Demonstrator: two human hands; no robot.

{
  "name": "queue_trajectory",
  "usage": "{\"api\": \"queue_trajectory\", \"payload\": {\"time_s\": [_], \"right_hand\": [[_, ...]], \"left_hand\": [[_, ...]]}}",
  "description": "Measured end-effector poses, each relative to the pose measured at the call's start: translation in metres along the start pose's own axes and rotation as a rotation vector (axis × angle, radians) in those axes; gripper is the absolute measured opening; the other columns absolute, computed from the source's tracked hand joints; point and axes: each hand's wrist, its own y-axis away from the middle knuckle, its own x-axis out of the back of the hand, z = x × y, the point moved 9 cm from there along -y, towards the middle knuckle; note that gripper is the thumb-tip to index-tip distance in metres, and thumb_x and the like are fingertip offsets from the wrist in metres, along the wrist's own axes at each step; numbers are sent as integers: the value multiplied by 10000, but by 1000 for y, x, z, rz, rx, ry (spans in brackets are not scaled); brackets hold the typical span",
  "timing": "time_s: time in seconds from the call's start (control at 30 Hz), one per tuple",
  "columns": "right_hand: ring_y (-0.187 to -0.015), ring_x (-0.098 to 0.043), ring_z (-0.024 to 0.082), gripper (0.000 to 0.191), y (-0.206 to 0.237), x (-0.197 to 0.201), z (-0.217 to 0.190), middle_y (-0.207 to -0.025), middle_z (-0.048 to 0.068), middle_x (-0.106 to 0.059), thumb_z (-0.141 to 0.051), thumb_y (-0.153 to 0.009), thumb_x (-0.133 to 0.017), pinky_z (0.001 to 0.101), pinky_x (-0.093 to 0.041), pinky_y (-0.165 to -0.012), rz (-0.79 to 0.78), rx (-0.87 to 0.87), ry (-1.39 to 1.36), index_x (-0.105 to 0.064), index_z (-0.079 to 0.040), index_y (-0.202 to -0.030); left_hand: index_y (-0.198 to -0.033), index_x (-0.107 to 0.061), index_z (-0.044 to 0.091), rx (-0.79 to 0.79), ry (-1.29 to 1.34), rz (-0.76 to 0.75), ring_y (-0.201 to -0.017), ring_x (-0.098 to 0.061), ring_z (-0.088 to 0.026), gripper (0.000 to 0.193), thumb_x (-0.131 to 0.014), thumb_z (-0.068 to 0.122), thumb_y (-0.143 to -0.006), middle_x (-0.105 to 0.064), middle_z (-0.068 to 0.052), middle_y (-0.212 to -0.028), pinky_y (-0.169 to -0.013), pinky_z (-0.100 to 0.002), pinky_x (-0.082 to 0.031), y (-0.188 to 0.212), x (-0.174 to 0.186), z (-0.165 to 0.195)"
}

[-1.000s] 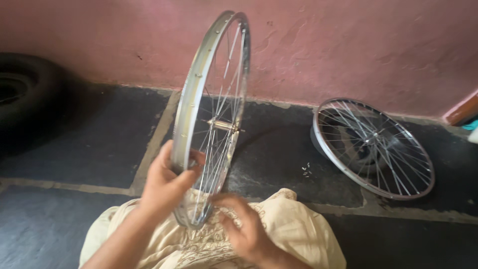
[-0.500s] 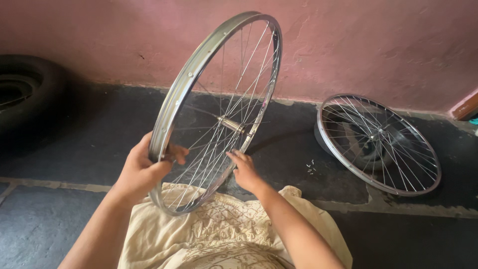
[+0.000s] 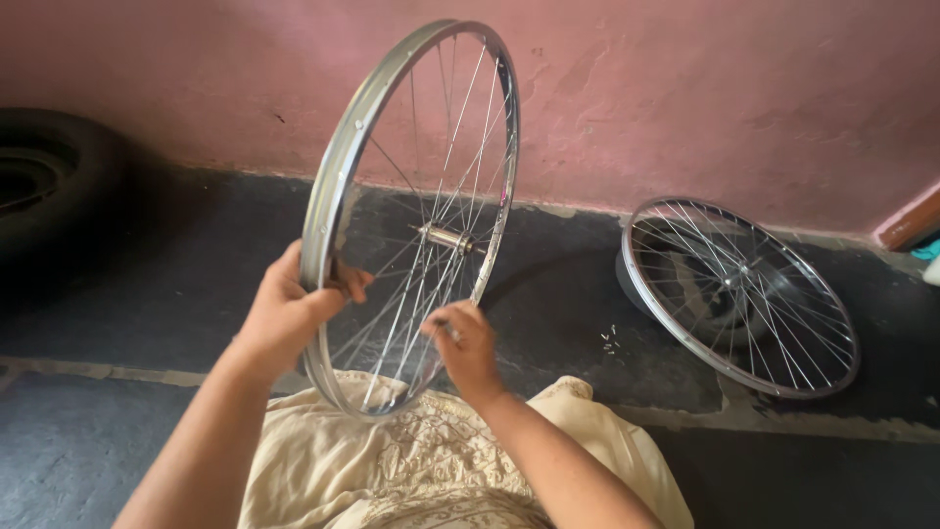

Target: The person is lacing a bicycle wheel by hand, inserting spokes through the rim and hub, and securing them with nipples. They rotate the wheel to access different sections and continue the lacing process.

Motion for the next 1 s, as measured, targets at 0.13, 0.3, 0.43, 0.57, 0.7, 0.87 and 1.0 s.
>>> {"api": "queue_trajectory", "payload": {"time_s": [0.13, 0.3, 0.43, 0.57, 0.7, 0.87, 1.0], "right_hand": [[-1056, -616, 321, 158, -28, 33, -56, -1184, 189, -624, -44, -958, -645, 365, -531, -869, 231, 431, 184, -711, -63, -1100], [-984, -679, 259, 323, -59, 17, -58, -1086, 111, -661, 45, -980, -563, 374, -571, -866, -7, 428, 126, -578, -58, -1286], [-939, -634, 325, 418, -58, -6, -76, -997, 122, -595, 74, -870, -585, 432, -545, -810, -38, 579, 430, -548, -69, -1261], [-861, -617, 325, 397, -57, -27, -88, -949, 122, -550, 25, -844, -583, 444, -529, -747, -66, 489, 629, -535, -58, -1229], [-841, -629, 317, 304, -55, -28, -95, -951, 122, -565, -35, -899, -581, 436, -531, -735, -98, 380, 669, -541, -69, -1198], [-870, -666, 297, 194, -43, 12, -105, -952, 114, -658, -75, -932, -606, 406, -557, -746, 81, 442, 654, -621, -39, -1122], [-755, -682, 274, 241, -48, 43, -99, -784, 77, -682, -278, -975, -719, 422, -547, -648, 184, 363, 817, -652, -95, -834]], "left_hand": [[-1160, -520, 12, 29, 20, 20, -1063, -698, -264, 470, -521, -125, -711, -685, -107, -852, -1039, -431, -502, 14, -2, -10], [-1090, -515, 15, 31, 7, 57, -1072, -690, -260, 409, -518, -122, -703, -678, -102, -835, -997, -408, -508, 24, 2, -16], [-1122, -535, 24, 1, 39, 55, -1024, -662, -229, 444, -523, -127, -705, -652, -90, -830, -979, -401, -504, 32, 0, -14], [-1115, -556, 3, 60, 74, 63, -939, -640, -184, 408, -554, -131, -730, -667, -65, -908, -879, -345, -523, 45, -19, -25], [-1120, -587, -14, -6, 50, 51, -925, -629, -120, 377, -582, -134, -763, -653, -46, -928, -830, -266, -529, 59, -40, -23], [-1111, -616, -1, 139, 36, -20, -758, -587, -110, 393, -577, -139, -746, -660, -45, -895, -643, -277, -478, 70, -48, -31], [-1079, -624, -10, 1, -26, -85, -814, -609, -102, 382, -565, -148, -728, -665, -46, -906, -734, -263, -516, 75, -59, -18]]}}
